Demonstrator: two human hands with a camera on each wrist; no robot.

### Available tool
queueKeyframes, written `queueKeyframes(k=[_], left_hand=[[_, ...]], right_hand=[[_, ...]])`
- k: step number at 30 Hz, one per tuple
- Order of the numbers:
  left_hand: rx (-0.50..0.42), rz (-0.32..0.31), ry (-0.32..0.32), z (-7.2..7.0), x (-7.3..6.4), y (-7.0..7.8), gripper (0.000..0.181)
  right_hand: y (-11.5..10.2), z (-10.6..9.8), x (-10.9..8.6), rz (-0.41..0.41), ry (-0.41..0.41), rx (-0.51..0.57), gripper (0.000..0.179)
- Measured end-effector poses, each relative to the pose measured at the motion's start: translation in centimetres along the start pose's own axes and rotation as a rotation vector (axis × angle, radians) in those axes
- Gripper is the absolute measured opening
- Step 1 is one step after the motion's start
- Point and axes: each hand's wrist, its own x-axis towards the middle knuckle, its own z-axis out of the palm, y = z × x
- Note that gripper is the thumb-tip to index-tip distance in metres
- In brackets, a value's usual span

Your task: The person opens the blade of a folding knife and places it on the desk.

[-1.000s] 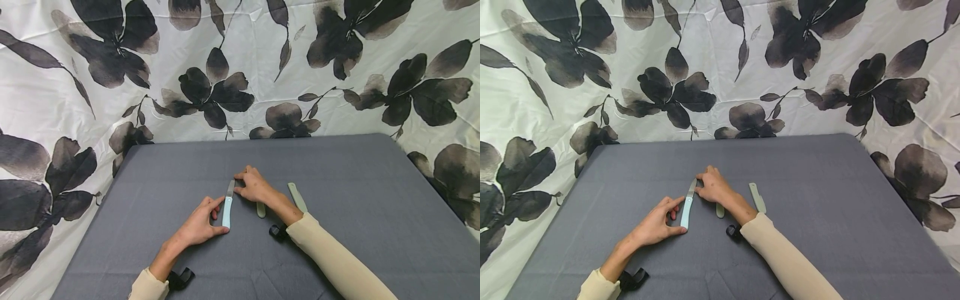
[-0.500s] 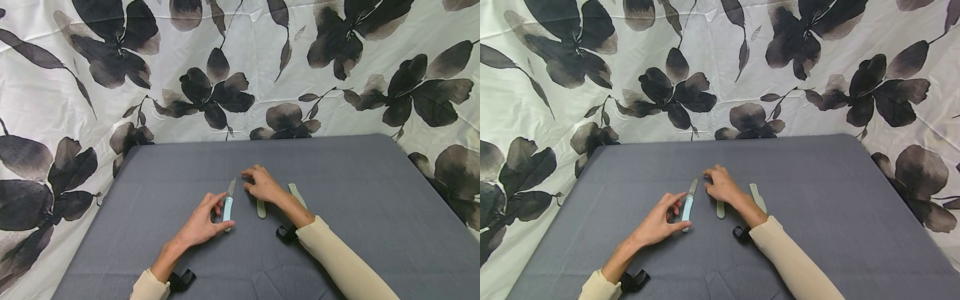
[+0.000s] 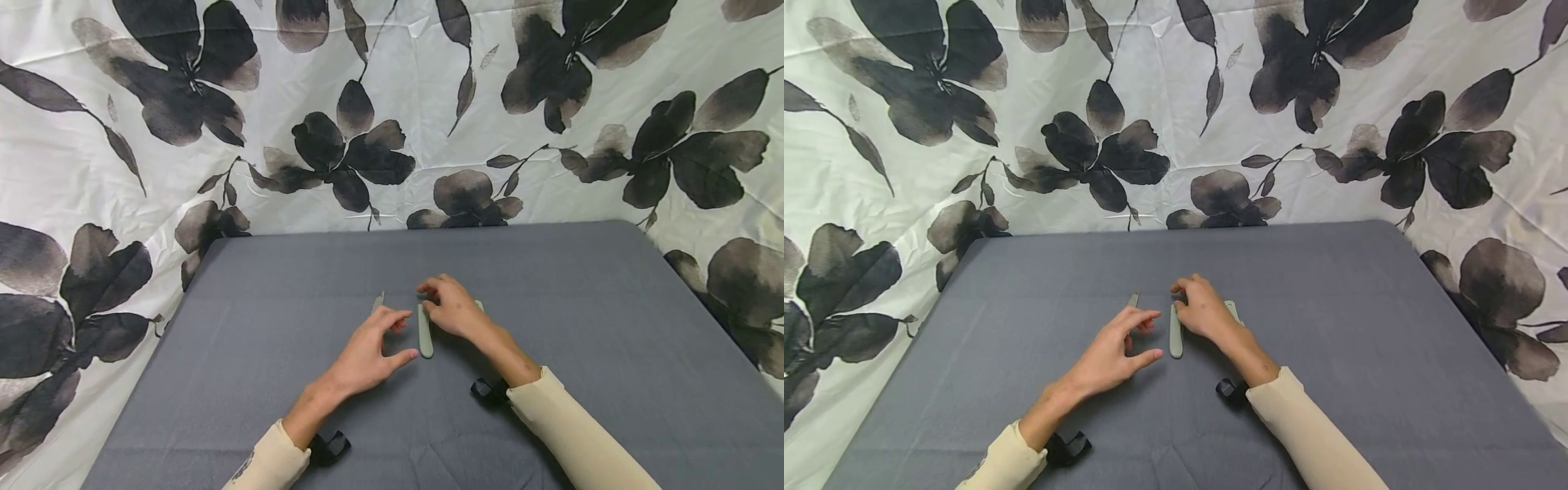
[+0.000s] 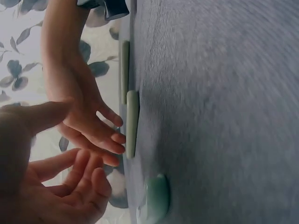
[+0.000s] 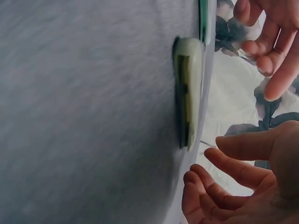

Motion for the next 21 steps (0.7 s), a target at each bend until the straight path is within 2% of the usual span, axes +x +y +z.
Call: queueKeyframes(k=[3, 7, 13, 21], left_hand=[[0.049, -0.01, -0.031, 0.4, 0.3, 0.3, 0.06], [0.105, -0.018, -0.039, 0.6, 0.4, 0.4, 0.059], [0.138, -0.02, -0.042, 1.2, 0.6, 0.4, 0.059], [0.161, -0.071, -0.088, 2.1, 0.8, 0.4, 0.061]], right_hand=[[0.4, -0.2, -0.3, 0.029, 0.006, 0.001, 0.032], [0.5, -0.5, -0.5, 0.046, -0.001, -0.007, 0.031], [0.3, -0.6, -0.9, 0.043, -0.047, -0.016, 0.028], [0.4, -0.2, -1.0, 0.043, -0.095, -0.02, 0.028]])
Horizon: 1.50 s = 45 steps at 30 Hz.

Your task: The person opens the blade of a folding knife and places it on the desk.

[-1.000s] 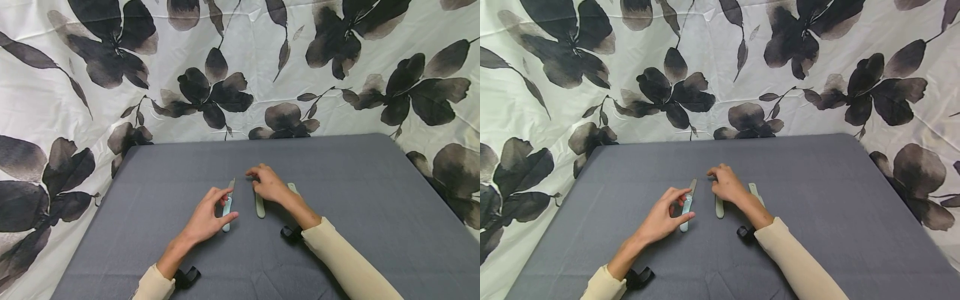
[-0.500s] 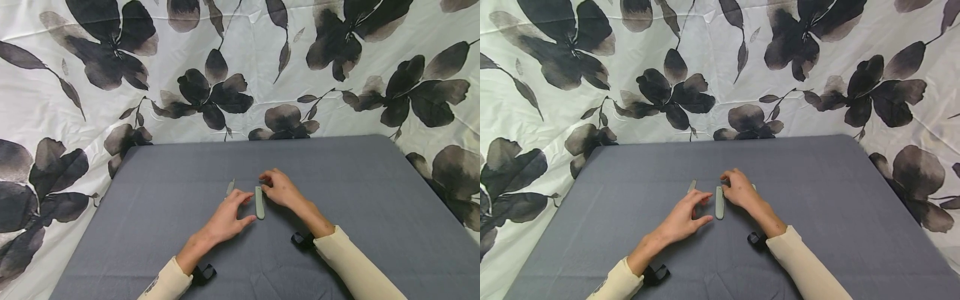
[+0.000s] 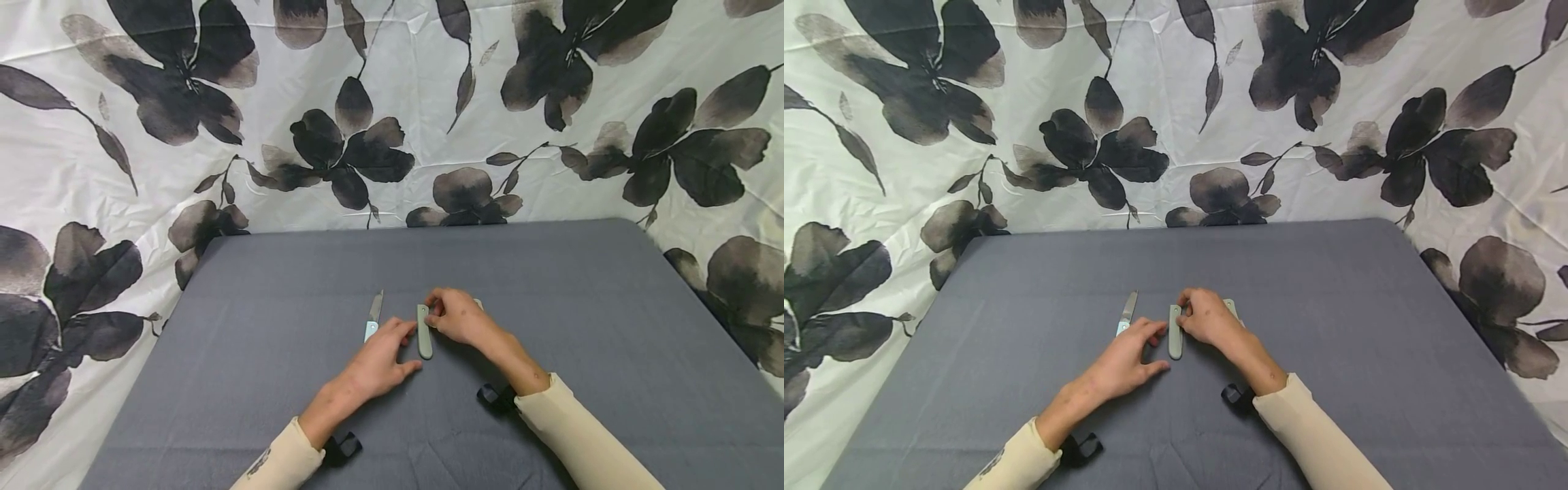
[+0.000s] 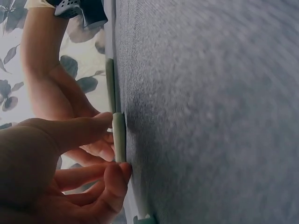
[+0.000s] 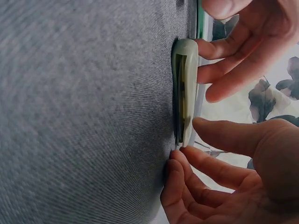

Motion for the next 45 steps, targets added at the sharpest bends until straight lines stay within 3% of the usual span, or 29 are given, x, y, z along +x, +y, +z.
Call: queueKeyframes(k=[15, 30, 35, 45], left_hand=[[0.041, -0.013, 0.0, 0.8, 0.3, 0.2, 0.061], [0.002, -0.014, 0.0, 0.0, 0.5, -0.1, 0.056], [-0.039, -0.015, 0.008, -0.1, 0.5, -0.1, 0.058], [-0.105, -0.002, 0.084, -0.4, 0.6, -0.1, 0.065]], right_hand=[[0.1, 0.3, -0.2, 0.017, -0.013, -0.028, 0.025], [-0.4, 0.1, -0.2, 0.025, -0.016, -0.002, 0.023], [0.1, 0.0, -0.4, 0.0, -0.016, 0.109, 0.027], [0.2, -0.3, -0.7, -0.005, -0.048, 0.492, 0.044]])
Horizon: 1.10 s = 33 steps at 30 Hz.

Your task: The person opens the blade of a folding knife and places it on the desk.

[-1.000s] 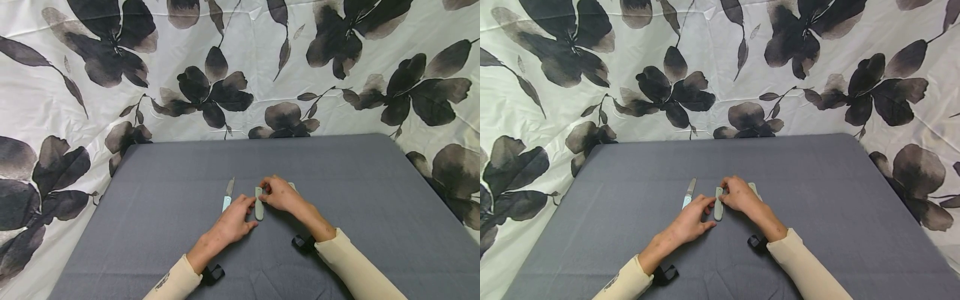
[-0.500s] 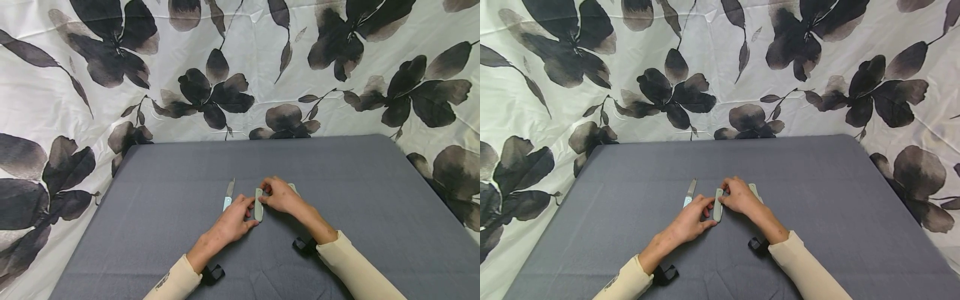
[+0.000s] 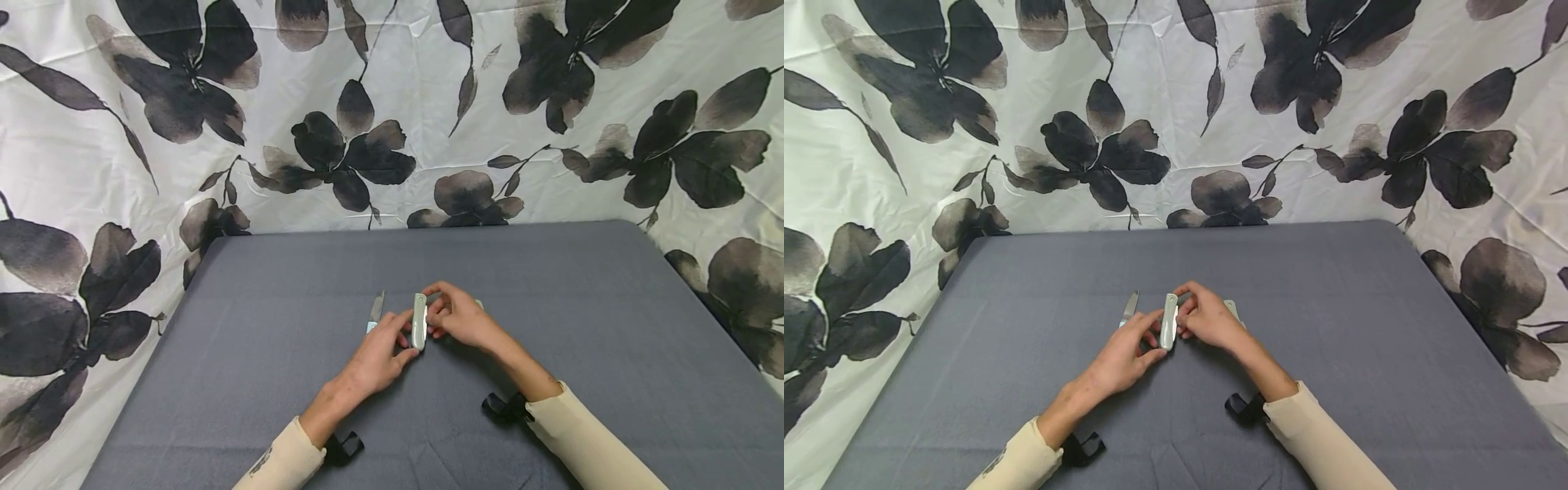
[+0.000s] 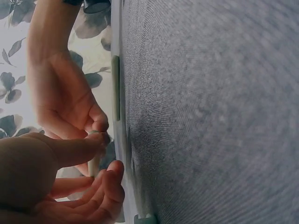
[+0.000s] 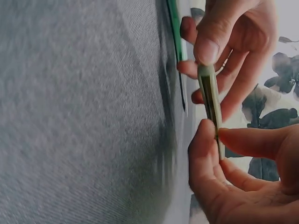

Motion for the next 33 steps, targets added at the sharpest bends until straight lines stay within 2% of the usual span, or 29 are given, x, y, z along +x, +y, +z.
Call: queueKeyframes(k=[4, 7, 15, 20, 24, 28, 33], left_hand=[[-0.018, 0.02, 0.019, 0.0, 0.0, 0.1, 0.067], [-0.039, 0.031, 0.032, 0.0, -0.1, 0.0, 0.067], [-0.073, 0.057, 0.066, -0.1, -0.3, 0.0, 0.069], [-0.11, 0.052, 0.059, -0.2, -0.4, 0.0, 0.071], [-0.158, 0.023, 0.058, -0.3, -0.3, 0.1, 0.067], [-0.217, -0.02, 0.085, -0.2, 0.0, 0.2, 0.061], [-0.339, -0.058, 0.111, -0.3, 0.1, 0.3, 0.065]], right_hand=[[0.0, 0.1, -0.3, -0.009, -0.005, 0.128, 0.052], [0.2, 0.3, -0.5, -0.029, 0.001, 0.178, 0.055], [0.4, 0.7, -0.6, -0.051, 0.038, 0.237, 0.055], [0.4, 0.8, -0.8, -0.071, 0.06, 0.246, 0.053], [0.3, 1.0, -0.9, -0.099, 0.076, 0.247, 0.052], [0.1, 1.2, -1.0, -0.118, 0.068, 0.284, 0.052], [-0.2, 1.5, -1.1, -0.138, 0.051, 0.325, 0.052]])
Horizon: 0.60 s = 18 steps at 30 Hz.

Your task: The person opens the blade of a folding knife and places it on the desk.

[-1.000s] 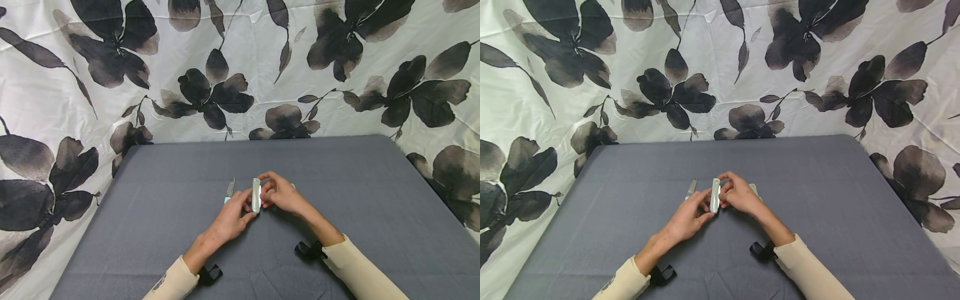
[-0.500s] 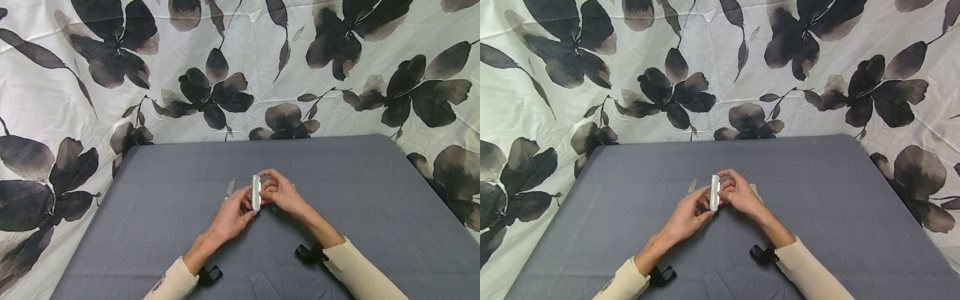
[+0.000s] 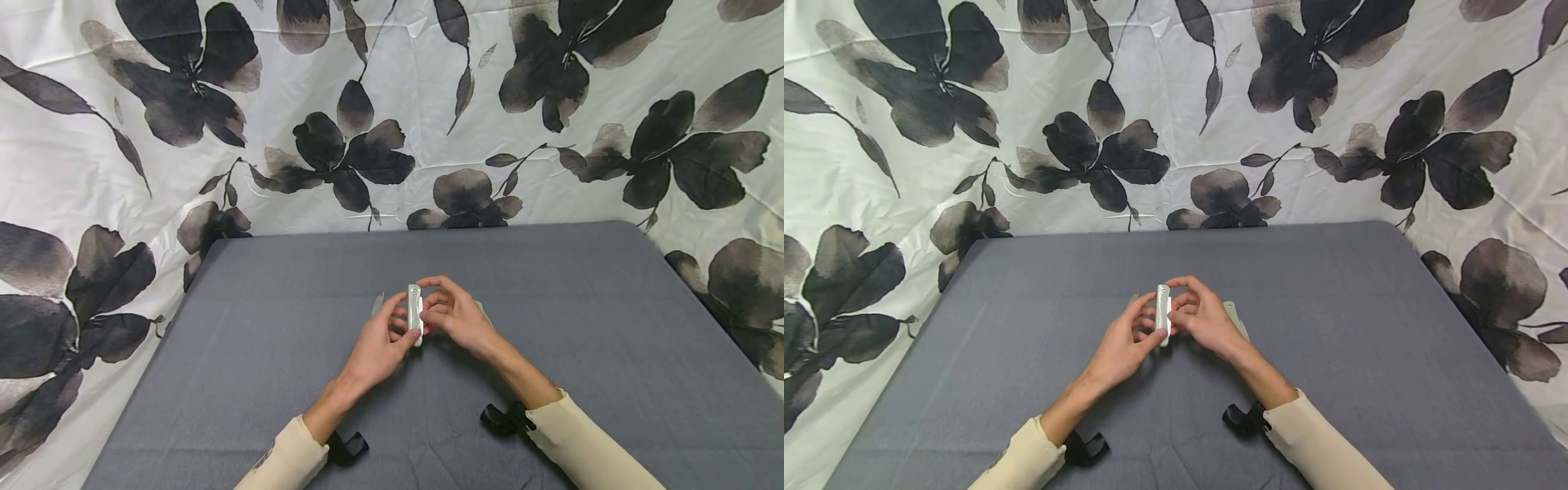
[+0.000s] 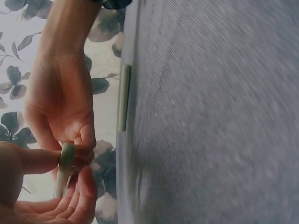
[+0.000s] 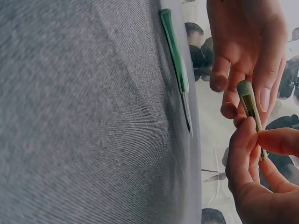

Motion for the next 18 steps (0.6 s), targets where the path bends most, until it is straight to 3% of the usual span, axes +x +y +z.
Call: queueKeyframes(k=[4, 8, 18], left_hand=[[-0.149, -0.025, 0.013, 0.1, 0.4, 0.0, 0.068], [-0.24, -0.037, 0.022, 0.1, 0.7, -0.1, 0.069], [-0.241, -0.061, 0.027, -0.1, 1.5, -0.1, 0.068]], right_hand=[[0.0, -0.2, 0.3, -0.02, -0.006, -0.003, 0.052], [-0.1, -0.7, 0.7, -0.038, -0.008, -0.024, 0.051], [-0.2, -2.8, 1.3, -0.03, -0.068, -0.121, 0.046]])
